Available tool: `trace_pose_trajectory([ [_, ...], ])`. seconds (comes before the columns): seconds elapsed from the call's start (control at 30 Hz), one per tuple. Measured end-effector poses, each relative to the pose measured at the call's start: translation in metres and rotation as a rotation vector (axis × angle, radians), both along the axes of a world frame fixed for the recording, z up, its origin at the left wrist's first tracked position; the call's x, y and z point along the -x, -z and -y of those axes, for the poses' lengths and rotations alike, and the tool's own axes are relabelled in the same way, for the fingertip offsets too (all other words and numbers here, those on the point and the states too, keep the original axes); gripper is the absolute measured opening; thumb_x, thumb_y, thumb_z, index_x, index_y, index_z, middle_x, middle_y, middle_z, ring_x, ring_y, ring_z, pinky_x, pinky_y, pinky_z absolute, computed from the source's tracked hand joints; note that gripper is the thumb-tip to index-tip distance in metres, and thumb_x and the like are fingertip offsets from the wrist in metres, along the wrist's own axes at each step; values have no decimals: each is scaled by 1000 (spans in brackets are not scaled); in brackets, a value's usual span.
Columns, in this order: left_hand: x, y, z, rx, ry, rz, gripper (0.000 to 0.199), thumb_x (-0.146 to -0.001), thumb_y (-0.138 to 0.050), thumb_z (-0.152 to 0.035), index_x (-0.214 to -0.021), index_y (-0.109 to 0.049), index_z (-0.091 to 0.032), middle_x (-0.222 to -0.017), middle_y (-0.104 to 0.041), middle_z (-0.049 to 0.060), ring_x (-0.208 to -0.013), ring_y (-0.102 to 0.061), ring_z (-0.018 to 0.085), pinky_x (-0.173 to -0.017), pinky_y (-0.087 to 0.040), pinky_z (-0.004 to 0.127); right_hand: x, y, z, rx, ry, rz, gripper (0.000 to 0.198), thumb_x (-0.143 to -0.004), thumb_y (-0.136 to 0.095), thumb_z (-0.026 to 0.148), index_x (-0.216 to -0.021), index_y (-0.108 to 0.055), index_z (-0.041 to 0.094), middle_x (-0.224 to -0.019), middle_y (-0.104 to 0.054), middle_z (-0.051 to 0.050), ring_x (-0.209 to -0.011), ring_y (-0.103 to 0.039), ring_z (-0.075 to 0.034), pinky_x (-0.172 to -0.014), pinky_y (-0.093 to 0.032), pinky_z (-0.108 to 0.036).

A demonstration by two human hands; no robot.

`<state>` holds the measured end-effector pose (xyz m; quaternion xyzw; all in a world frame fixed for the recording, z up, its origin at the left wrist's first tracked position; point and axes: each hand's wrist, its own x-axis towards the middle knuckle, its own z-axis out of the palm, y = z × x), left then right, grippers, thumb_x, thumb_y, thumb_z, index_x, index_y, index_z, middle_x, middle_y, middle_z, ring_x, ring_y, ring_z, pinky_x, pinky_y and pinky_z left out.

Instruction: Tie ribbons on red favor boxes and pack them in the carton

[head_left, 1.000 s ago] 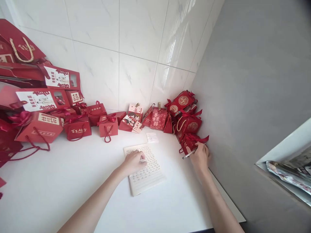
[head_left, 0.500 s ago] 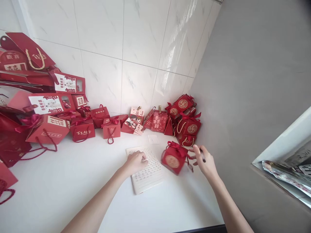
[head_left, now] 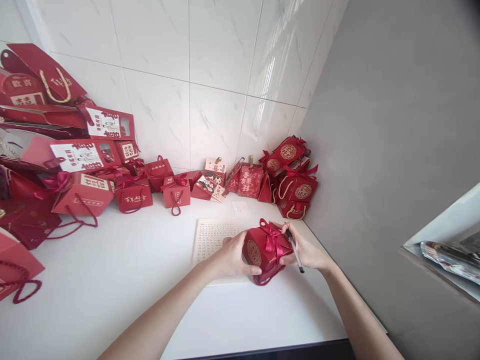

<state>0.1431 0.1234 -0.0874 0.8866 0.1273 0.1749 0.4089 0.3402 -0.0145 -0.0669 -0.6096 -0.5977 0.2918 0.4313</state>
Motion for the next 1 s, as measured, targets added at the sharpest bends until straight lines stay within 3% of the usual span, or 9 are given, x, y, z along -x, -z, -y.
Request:
trace_pose_trajectory([
  [0.17, -1, 7, -10, 156, -38, 62, 84, -63, -70, -38, -136, -33, -18, -137, -42, 14, -127, -38, 31, -106, -29, 47, 14, -6, 5, -18, 50, 43, 59, -60, -79, 37, -89, -29, 24, -120, -41, -10, -85, -54, -19, -65, -50, -31],
  [0.27, 0, 6, -18, 260, -140, 196, 76, -74, -59, -42, -139, -26, -18, -143, -33, 15, -129, -36, 30, -105, -29, 48, 26, -11, -6, -80, 295, 92, 59, -61, -76, 43, -89, -28, 24, -99, -48, -4, -67, -52, -15, -58, -47, -30],
  [0.37, 3, 1, -22, 282, -115, 293, 84, -70, -66, -43, -139, -23, -22, -145, -27, 14, -130, -32, 32, -101, -36, 46, 45, -22, -26, -150, 514, 137, 63, -59, -74, 52, -89, -27, 23, -93, -50, -4, -66, -51, -18, -57, -46, -32],
  [0.47, 5, -2, -26, 271, -38, 384, 94, -67, -72, -36, -142, -16, -24, -143, -32, 14, -127, -38, 30, -98, -41, 43, 64, -34, -45, -251, 468, 208, 62, -60, -72, 56, -90, -29, 23, -101, -50, -9, -77, -54, -23, -64, -48, -36],
  [0.57, 10, 1, -36, 207, 12, 390, 90, -69, -71, -32, -141, -19, -26, -137, -40, 12, -124, -42, 29, -99, -40, 44, 72, -34, -58, -285, 350, 246, 54, -67, -66, 59, -90, -33, 23, -99, -52, -8, -84, -55, -25, -70, -47, -37],
  [0.67, 17, 7, -47, 127, -61, 296, 94, -63, -75, -29, -141, -23, -25, -138, -39, 12, -130, -33, 32, -104, -34, 47, 63, -18, -63, -287, 315, 50, 48, -74, -59, 62, -89, -34, 24, -96, -53, -6, -82, -56, -23, -68, -48, -36],
  [0.73, 18, 9, -53, 169, -74, 225, 94, -62, -75, -27, -141, -23, -25, -138, -40, 12, -130, -33, 32, -105, -33, 46, 50, -5, -62, -313, 332, -94, 43, -80, -52, 62, -86, -35, 23, -89, -55, -4, -77, -57, -20, -67, -49, -35],
  [0.87, 13, 9, -57, 356, 14, 165, 62, -72, -65, -27, -129, -43, -19, -128, -52, 11, -118, -49, 28, -97, -42, 40, 28, 7, -54, -296, 398, -103, 40, -84, -50, 60, -78, -41, 21, -66, -54, 0, -62, -54, -18, -65, -45, -33],
  [1.0, 6, 10, -55, 349, -235, 239, 42, -80, -53, -31, -119, -50, -18, -128, -53, 9, -114, -53, 24, -97, -42, 36, 24, 5, -52, -265, 479, -49, 44, -81, -50, 63, -70, -44, 21, -61, -55, -2, -61, -55, -20, -63, -42, -32],
])
